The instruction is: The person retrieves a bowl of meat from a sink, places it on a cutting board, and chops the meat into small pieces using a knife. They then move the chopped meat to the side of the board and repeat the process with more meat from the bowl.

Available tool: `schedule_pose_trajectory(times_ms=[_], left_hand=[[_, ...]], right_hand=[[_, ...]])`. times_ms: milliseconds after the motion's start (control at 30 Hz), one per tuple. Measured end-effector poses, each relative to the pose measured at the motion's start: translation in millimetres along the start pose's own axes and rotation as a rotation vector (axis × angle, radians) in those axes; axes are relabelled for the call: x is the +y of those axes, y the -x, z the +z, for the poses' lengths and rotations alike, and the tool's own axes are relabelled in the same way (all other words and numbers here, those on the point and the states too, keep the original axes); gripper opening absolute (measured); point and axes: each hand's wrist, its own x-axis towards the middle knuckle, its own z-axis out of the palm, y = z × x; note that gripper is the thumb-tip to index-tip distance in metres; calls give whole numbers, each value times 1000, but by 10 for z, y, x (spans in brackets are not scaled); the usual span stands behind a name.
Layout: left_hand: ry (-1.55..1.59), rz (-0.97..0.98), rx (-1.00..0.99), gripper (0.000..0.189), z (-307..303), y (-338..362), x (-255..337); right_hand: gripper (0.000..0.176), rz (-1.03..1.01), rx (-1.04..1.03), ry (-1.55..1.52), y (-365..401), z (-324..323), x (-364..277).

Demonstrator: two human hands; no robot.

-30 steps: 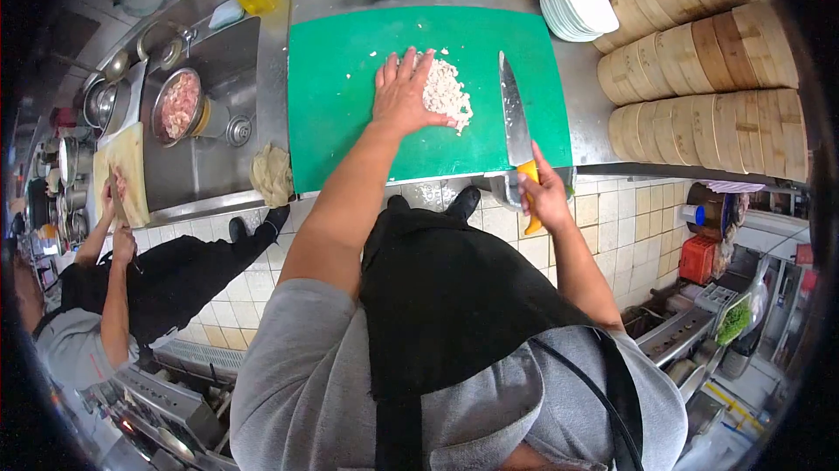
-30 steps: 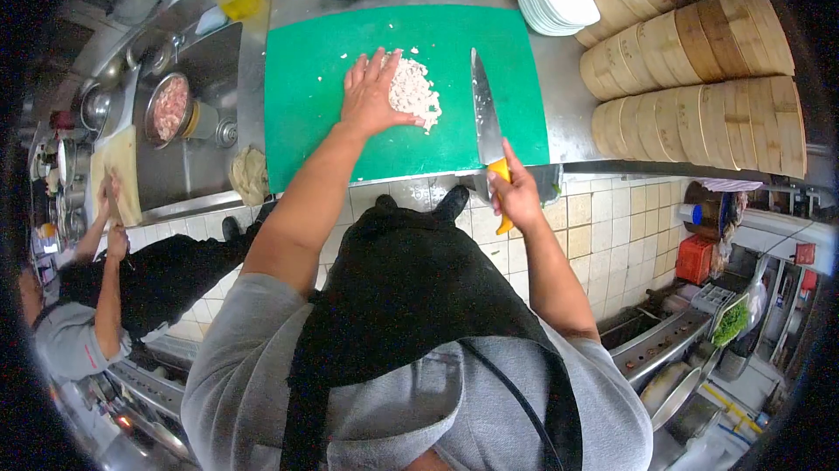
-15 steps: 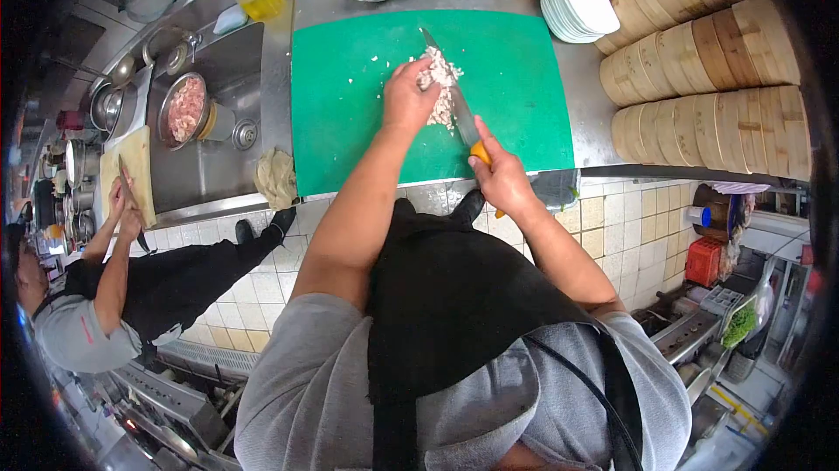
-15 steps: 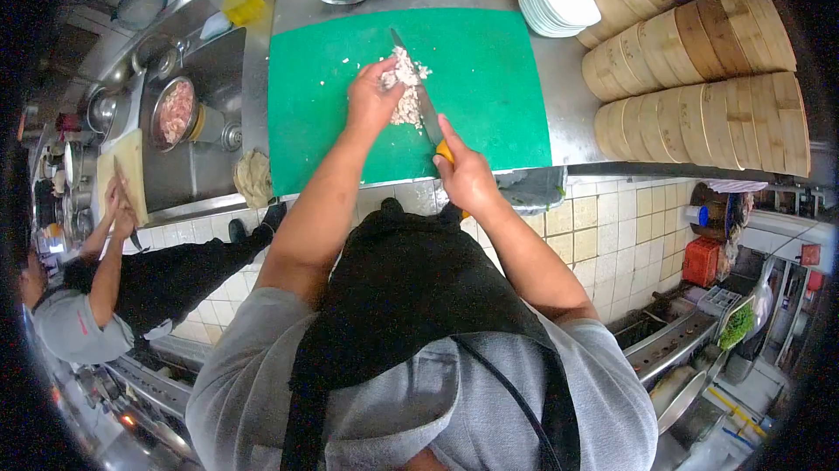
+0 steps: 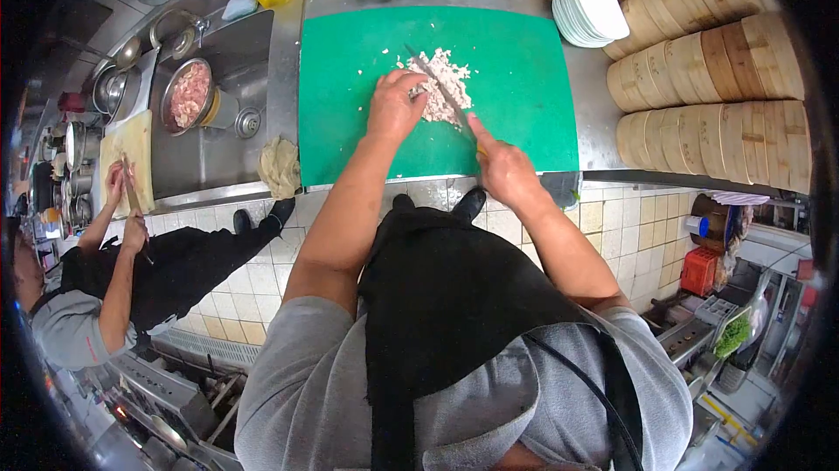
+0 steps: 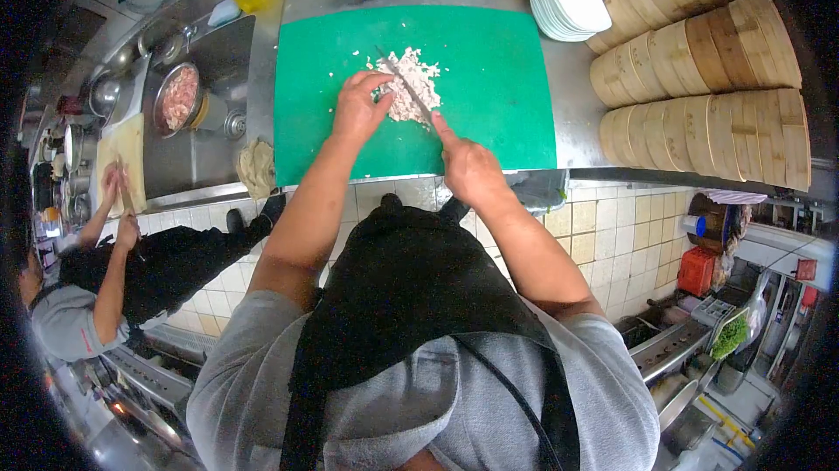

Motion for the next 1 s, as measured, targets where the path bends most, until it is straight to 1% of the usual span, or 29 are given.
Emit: schedule_pose_trajectory(times_ms=[67,133,167,200,267,300,367,400,467,600,667,700,767,800,867,933,1000], left_hand=[[15,10,-6,30,8,27,4],[1,51,-12,23,16,39,-43],[1,49,-13,23,30,57,-60],[-12,44,-13,21,31,51,-49],[-28,40,-9,19,9,28,-41],[-26,47,-11,18,4,58,-44],[-19,60,-10,18,21,48,-39],[-23,49,-7,18,26,62,-42],[-25,38,-9,19,36,115,-35],[-20,34,30,18,6,164,-66],[-19,38,31,17,27,162,-66],[-26,30,41,17,33,182,-74],[-39,22,55,17,16,203,-75],[-40,39,72,17,4,179,-74],[-38,47,76,17,-17,236,-66],[-7,2,94,18,-42,235,-60],[-10,11,124,18,-46,274,-81]], right_hand=[[72,-38,123,-66,31,-108,-93],[72,-55,142,-77,26,13,-47],[72,-70,157,-94,40,70,-34],[72,-72,157,-94,38,62,-27],[73,-44,13,2,5,23,-11],[73,-45,7,-1,31,2,-65],[73,-44,152,-65,50,-87,-175],[73,-45,150,-64,33,-36,-137],[73,18,-30,83,5,111,-32],[73,2,-36,7,19,-16,-133],[73,-85,167,-106,60,-25,-212],[73,-83,167,-105,51,16,-161],[73,-52,-32,42,-9,135,-32],[73,-62,-29,44,-50,86,-65],[73,-84,61,-43,-8,3,-136],[73,-105,72,-34,10,91,-97],[73,-128,84,-29,11,106,-88]])
